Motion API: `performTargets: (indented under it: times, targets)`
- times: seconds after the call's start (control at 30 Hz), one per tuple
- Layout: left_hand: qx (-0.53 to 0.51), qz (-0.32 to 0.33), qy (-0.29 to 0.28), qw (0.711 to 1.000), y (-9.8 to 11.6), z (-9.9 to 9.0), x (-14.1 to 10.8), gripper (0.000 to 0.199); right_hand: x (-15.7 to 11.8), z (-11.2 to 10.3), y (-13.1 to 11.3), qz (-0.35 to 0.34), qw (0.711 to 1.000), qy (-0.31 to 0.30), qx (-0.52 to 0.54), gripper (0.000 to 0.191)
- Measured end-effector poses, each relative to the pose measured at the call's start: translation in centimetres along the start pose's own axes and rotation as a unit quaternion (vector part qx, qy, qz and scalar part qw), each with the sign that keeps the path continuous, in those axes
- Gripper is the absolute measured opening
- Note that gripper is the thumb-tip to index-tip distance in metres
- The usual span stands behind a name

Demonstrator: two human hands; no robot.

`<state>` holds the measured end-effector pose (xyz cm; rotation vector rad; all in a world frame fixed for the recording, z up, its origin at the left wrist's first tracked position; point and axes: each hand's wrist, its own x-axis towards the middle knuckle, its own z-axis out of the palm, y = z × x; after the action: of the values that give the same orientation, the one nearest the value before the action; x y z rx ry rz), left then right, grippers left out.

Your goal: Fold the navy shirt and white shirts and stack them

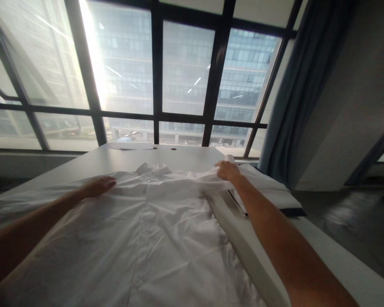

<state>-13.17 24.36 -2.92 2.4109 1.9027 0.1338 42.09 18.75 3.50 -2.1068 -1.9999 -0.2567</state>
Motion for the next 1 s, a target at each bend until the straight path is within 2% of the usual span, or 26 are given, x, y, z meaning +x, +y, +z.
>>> performTargets:
  times: [0.1,0.13,0.2,0.3,0.4,0.5,0.67,0.73,0.8,0.87,0.93,1.0]
  targets:
    - [0.002,-0.012,-0.029,1.000,2.2,2.2,1.9,0.069,0.9,3.1,-7.1,-0.092,0.995,-0.033,0.031,0.045]
    - [0.007,-0.019,-0.033,0.999,2.3,2.8,2.3,0.069,1.0,4.3,-9.0,-0.135,0.989,-0.051,0.046,0.050]
    - [0.011,-0.032,-0.034,0.999,2.2,3.8,2.9,0.069,0.9,6.9,-11.8,-0.166,0.979,-0.110,0.045,0.062]
    - [0.012,-0.041,-0.032,0.999,2.1,4.4,2.9,0.071,0.6,10.2,-13.3,-0.151,0.970,-0.185,0.040,0.075]
    - [0.011,-0.038,-0.038,0.998,2.7,4.1,2.0,0.076,0.0,11.4,-13.1,-0.152,0.967,-0.199,0.046,0.077]
    - [0.011,-0.037,-0.055,0.998,3.5,3.6,0.2,0.079,-1.1,10.4,-12.4,-0.159,0.960,-0.229,0.038,0.083]
    - [0.028,-0.017,-0.080,0.996,4.6,2.9,-4.2,0.081,-4.8,6.4,-11.5,-0.180,0.943,-0.275,0.044,0.104]
    - [0.053,0.001,-0.092,0.994,5.5,2.2,-5.4,0.080,-5.8,4.9,-11.5,-0.184,0.940,-0.282,0.052,0.105]
    - [0.080,0.020,-0.087,0.993,6.7,1.2,-5.6,0.069,-5.9,3.7,-12.0,-0.176,0.941,-0.283,0.060,0.087]
    - [0.096,0.030,-0.049,0.994,8.2,0.2,-4.7,0.056,-5.0,2.9,-13.2,-0.164,0.951,-0.254,0.067,0.053]
    - [0.090,0.032,0.010,0.995,9.8,-0.2,-3.0,0.048,-3.4,2.7,-14.8,-0.140,0.971,-0.182,0.071,0.029]
    - [0.066,0.042,0.068,0.995,11.2,-0.1,-1.0,0.042,-1.5,3.1,-16.4,-0.116,0.984,-0.108,0.079,0.023]
